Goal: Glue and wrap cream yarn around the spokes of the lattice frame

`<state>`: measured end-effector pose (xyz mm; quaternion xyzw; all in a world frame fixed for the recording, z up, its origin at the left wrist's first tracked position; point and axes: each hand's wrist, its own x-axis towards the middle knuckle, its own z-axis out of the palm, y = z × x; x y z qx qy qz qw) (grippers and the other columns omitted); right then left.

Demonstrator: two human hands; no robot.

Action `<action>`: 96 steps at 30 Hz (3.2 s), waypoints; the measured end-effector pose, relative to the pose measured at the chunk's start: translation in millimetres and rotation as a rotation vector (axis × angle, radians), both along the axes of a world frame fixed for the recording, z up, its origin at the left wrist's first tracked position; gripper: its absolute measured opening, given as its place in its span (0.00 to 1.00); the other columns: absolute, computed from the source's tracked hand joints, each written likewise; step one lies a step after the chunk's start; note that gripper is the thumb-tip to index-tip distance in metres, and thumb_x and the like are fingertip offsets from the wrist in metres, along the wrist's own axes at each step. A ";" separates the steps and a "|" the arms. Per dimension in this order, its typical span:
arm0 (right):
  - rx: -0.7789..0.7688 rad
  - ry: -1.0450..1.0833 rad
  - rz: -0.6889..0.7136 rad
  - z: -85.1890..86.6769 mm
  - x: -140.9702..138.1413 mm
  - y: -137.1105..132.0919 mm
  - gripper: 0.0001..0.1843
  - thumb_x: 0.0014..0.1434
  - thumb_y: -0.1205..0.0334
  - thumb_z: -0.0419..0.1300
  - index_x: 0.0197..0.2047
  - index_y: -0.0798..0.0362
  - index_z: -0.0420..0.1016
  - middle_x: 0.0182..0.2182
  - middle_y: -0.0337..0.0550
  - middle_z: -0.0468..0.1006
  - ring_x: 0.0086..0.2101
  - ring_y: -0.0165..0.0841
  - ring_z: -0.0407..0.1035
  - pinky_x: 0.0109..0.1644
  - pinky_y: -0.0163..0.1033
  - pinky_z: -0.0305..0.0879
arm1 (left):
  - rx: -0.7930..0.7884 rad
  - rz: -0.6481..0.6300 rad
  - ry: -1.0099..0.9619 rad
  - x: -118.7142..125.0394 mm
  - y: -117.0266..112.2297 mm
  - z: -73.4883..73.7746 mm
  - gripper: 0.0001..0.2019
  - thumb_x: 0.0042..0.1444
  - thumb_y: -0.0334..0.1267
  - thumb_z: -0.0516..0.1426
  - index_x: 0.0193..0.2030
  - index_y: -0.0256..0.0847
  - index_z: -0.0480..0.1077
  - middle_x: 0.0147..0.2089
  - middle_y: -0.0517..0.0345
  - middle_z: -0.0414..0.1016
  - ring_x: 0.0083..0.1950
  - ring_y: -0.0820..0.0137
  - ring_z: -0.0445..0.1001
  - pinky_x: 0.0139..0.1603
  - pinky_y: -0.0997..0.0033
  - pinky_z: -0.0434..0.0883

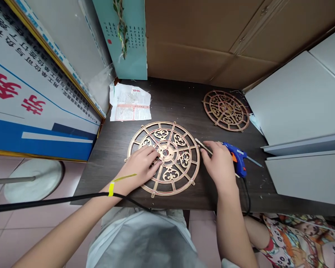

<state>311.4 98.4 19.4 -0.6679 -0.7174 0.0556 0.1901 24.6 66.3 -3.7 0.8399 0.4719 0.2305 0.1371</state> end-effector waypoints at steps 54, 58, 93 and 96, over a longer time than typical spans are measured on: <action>-0.113 0.156 0.900 -13.3 -83.2 27.3 0.09 0.64 0.72 0.58 0.42 0.53 0.78 0.40 0.46 0.77 0.43 0.40 0.68 0.49 0.43 0.63 | 0.051 0.233 0.095 13.1 -1.1 3.9 0.10 0.62 0.31 0.59 0.29 0.38 0.75 0.32 0.53 0.76 0.38 0.61 0.73 0.39 0.62 0.69; -0.100 0.125 0.907 -12.6 -82.8 26.0 0.09 0.64 0.72 0.58 0.41 0.53 0.79 0.38 0.46 0.77 0.42 0.40 0.67 0.49 0.44 0.63 | 0.009 0.228 0.055 8.3 3.3 6.8 0.06 0.57 0.29 0.62 0.29 0.39 0.75 0.29 0.58 0.75 0.34 0.65 0.72 0.37 0.65 0.69; -0.007 0.233 0.640 16.4 -53.5 -31.2 0.11 0.67 0.69 0.58 0.47 0.49 0.80 0.47 0.48 0.78 0.50 0.42 0.70 0.57 0.51 0.68 | -0.079 -0.404 0.032 -21.9 3.4 9.9 0.15 0.66 0.28 0.51 0.55 0.41 0.73 0.62 0.47 0.73 0.65 0.58 0.68 0.69 0.51 0.68; 0.200 0.191 0.188 31.6 -12.8 -40.8 0.07 0.68 0.61 0.59 0.43 0.48 0.80 0.42 0.48 0.80 0.45 0.43 0.73 0.54 0.51 0.69 | -0.049 -0.415 0.077 -22.7 -1.8 9.6 0.20 0.60 0.24 0.52 0.57 0.41 0.73 0.59 0.45 0.74 0.61 0.55 0.71 0.61 0.52 0.73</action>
